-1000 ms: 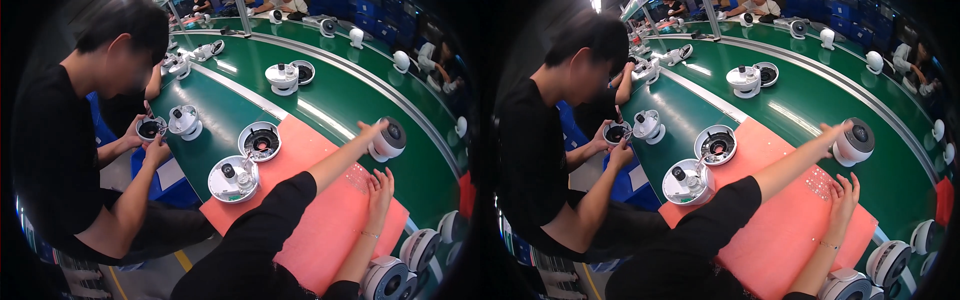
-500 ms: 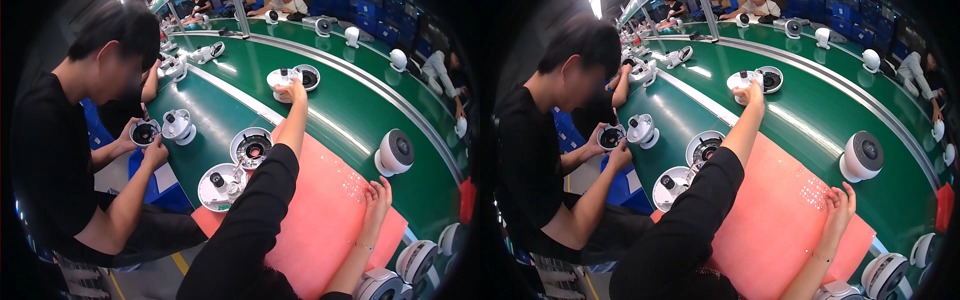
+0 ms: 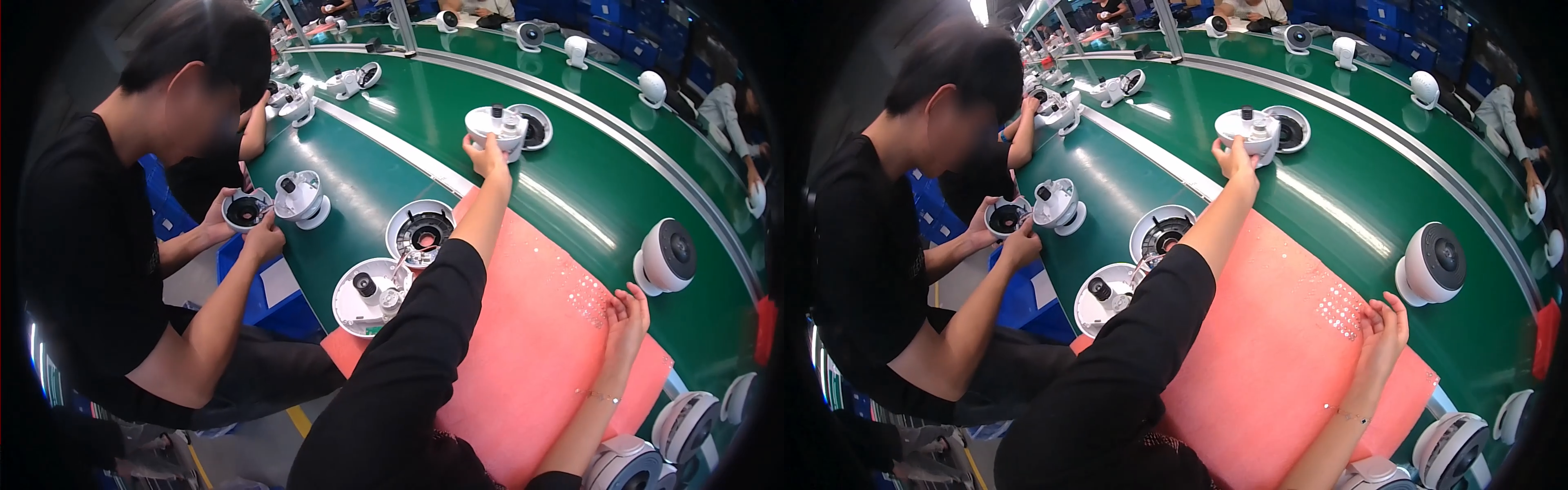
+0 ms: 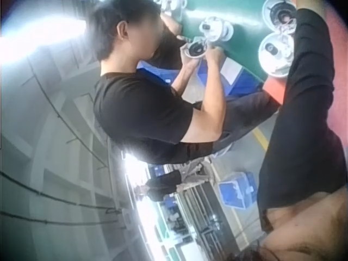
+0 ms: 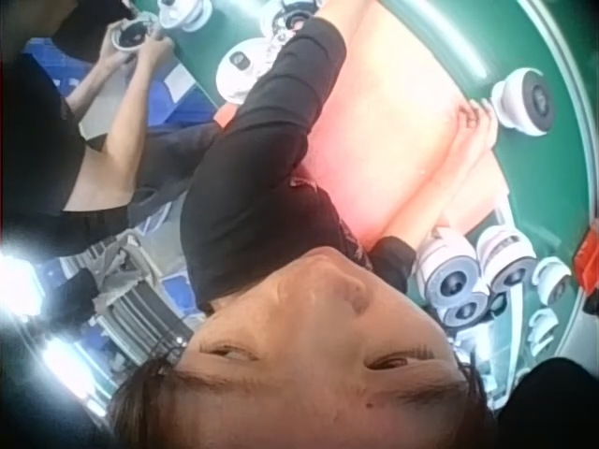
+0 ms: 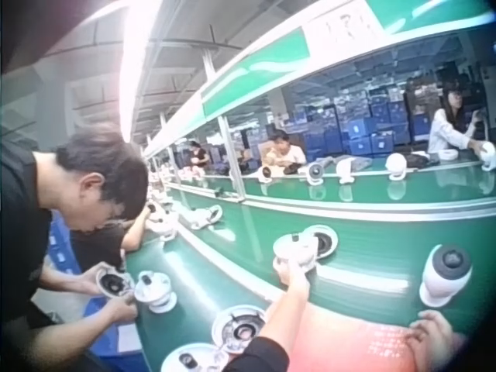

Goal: Assembling electronic security camera components on a factory production line.

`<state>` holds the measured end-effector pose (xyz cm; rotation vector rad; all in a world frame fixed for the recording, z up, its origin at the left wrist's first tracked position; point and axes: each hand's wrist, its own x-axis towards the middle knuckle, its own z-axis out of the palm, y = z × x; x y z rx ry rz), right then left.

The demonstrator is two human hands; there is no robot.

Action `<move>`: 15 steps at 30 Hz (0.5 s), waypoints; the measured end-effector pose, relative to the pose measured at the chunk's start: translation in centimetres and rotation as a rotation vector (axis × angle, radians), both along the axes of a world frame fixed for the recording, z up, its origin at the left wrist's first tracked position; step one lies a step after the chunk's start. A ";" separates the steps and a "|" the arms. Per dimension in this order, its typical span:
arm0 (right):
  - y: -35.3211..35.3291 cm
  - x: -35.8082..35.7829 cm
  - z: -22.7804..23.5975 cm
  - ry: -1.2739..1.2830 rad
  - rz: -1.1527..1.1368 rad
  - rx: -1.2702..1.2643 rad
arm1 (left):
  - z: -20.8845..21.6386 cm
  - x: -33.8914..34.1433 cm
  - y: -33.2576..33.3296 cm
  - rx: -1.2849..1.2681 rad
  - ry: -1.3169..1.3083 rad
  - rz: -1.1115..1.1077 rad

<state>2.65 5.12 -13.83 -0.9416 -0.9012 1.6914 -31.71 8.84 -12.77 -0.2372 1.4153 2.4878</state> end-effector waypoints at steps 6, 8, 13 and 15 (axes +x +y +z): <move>-1.8 0.4 1.4 -0.195 0.037 0.159 | 4.0 5.9 -2.1 -0.156 0.157 -0.227; -2.7 0.1 1.6 -0.365 0.032 0.422 | 4.7 7.1 -3.4 -0.143 0.177 -0.387; -10.3 -0.7 9.5 -1.095 -0.393 1.017 | 7.2 9.4 -6.1 -0.173 0.280 -0.844; -11.2 0.0 9.7 -1.192 -0.397 1.022 | 8.9 10.1 -7.4 -0.208 0.324 -0.940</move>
